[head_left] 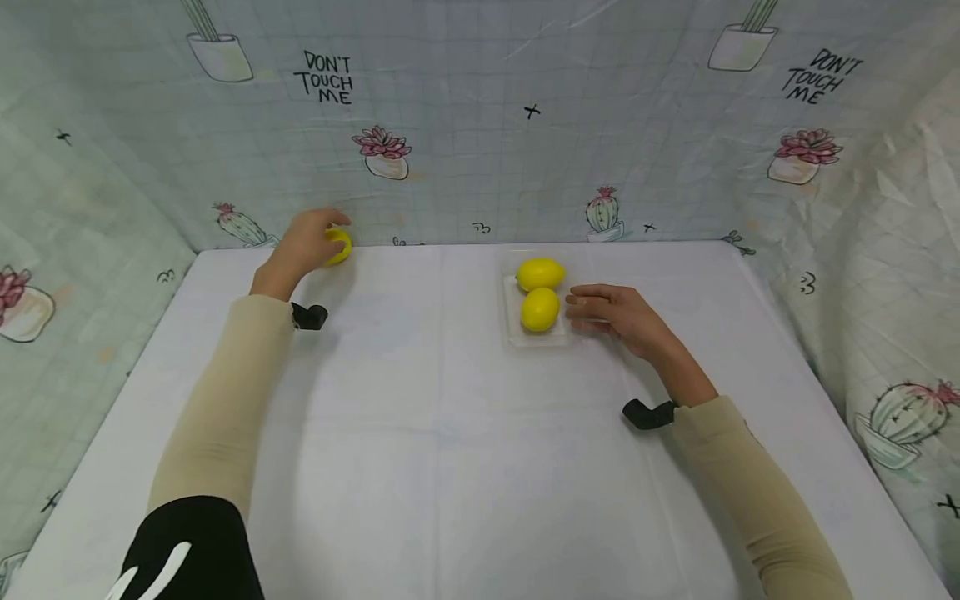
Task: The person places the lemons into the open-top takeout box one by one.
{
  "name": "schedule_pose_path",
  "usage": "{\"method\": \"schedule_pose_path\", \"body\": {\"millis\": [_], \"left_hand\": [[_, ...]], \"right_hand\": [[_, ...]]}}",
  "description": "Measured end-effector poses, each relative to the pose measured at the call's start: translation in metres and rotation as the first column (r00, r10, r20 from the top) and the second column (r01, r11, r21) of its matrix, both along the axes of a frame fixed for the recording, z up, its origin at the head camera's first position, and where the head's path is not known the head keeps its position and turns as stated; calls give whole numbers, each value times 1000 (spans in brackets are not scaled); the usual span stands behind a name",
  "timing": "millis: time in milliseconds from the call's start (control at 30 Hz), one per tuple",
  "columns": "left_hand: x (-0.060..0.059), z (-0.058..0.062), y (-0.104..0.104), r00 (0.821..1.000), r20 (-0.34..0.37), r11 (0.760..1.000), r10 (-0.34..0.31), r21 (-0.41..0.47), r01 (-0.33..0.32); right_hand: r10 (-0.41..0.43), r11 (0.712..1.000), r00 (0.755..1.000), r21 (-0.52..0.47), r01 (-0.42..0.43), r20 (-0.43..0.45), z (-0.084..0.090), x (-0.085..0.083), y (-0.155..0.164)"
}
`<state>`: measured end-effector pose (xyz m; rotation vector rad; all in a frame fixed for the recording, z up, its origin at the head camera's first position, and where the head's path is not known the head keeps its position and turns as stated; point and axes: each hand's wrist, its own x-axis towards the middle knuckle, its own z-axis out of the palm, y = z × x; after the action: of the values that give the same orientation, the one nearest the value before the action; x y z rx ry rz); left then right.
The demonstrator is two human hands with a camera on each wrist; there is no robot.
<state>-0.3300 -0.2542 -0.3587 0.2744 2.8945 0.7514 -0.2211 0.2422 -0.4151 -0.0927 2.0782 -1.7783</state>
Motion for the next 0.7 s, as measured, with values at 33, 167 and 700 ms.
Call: {"method": "schedule_pose_path", "body": {"millis": [33,167,700], "left_hand": [[0,-2,-5,1000,4,1000,14,3,-14],[-1,-8,-21,999,18,1000,30,-5,-30],[9,-7,-21,996,77,994,-36,-104,43]], "right_hand": [[4,1000,1000,0,-4,0,0,0,0],[4,1000,1000,-7,-4,4,-1,0,0],[6,1000,1000,-24,-5,14,0,0,0]]}}
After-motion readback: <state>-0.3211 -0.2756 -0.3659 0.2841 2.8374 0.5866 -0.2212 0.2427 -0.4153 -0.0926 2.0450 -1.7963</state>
